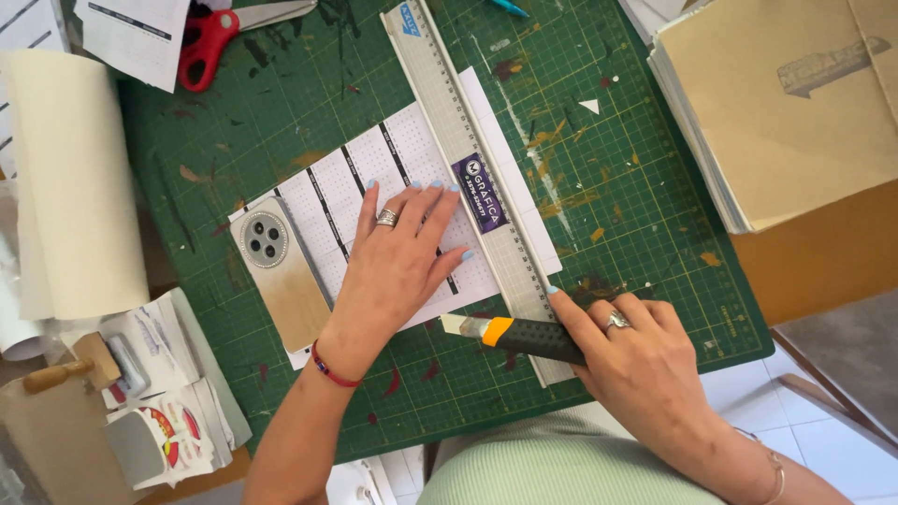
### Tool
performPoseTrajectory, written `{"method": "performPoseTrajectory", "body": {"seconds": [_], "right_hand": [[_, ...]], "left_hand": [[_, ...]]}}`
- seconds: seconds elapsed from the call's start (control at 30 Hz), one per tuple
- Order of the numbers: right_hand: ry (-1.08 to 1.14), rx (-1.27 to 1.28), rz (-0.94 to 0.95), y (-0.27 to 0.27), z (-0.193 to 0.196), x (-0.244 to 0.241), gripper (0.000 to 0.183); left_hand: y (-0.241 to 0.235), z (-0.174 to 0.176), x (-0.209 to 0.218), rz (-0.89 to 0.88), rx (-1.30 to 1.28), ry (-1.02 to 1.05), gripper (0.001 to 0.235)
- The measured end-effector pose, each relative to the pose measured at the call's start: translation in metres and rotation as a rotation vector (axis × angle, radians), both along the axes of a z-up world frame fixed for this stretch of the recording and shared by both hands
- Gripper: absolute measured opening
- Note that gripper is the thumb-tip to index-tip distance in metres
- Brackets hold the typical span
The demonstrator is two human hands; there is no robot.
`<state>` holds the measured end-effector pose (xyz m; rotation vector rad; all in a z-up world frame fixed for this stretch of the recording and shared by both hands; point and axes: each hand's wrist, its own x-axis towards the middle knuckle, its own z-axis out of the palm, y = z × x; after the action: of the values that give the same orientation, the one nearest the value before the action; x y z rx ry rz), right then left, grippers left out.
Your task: Cutting printed paper calendars into strips using a utility knife and a ruler on a cutting mat.
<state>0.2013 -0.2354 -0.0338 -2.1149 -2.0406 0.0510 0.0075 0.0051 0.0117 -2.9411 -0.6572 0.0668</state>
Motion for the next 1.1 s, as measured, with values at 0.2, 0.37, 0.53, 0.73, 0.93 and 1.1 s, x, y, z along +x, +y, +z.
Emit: {"method": "performPoseTrajectory", "body": {"seconds": [0.2,0.37,0.53,0.73,0.93,1.1], "right_hand": [[-0.019,-0.038,0.015,-0.002,-0.002,0.000,0.088],[-0.001,-0.030,0.014,-0.001,-0.001,0.001,0.084],[-0.012,-0.033,0.013,0.000,0.002,0.001,0.083],[-0.008,-0.040,0.019,0.000,0.002,0.001,0.078],[-0.011,-0.038,0.019,0.000,0.002,0.004,0.087],[0.412,-0.060,-0.028,-0.006,-0.010,0.024,0.063]], "left_hand": [[0.001,0.001,0.003,-0.018,0.020,-0.009,0.062],[0.001,0.003,0.005,-0.030,0.054,-0.013,0.052],[0.005,0.004,0.012,-0.018,0.081,-0.002,0.046],[0.014,0.000,0.030,-0.059,0.016,-0.109,0.025],[0.011,-0.017,0.044,-0.029,-0.045,-0.066,0.090],[0.011,-0.024,0.047,-0.017,0.075,0.012,0.115]]}}
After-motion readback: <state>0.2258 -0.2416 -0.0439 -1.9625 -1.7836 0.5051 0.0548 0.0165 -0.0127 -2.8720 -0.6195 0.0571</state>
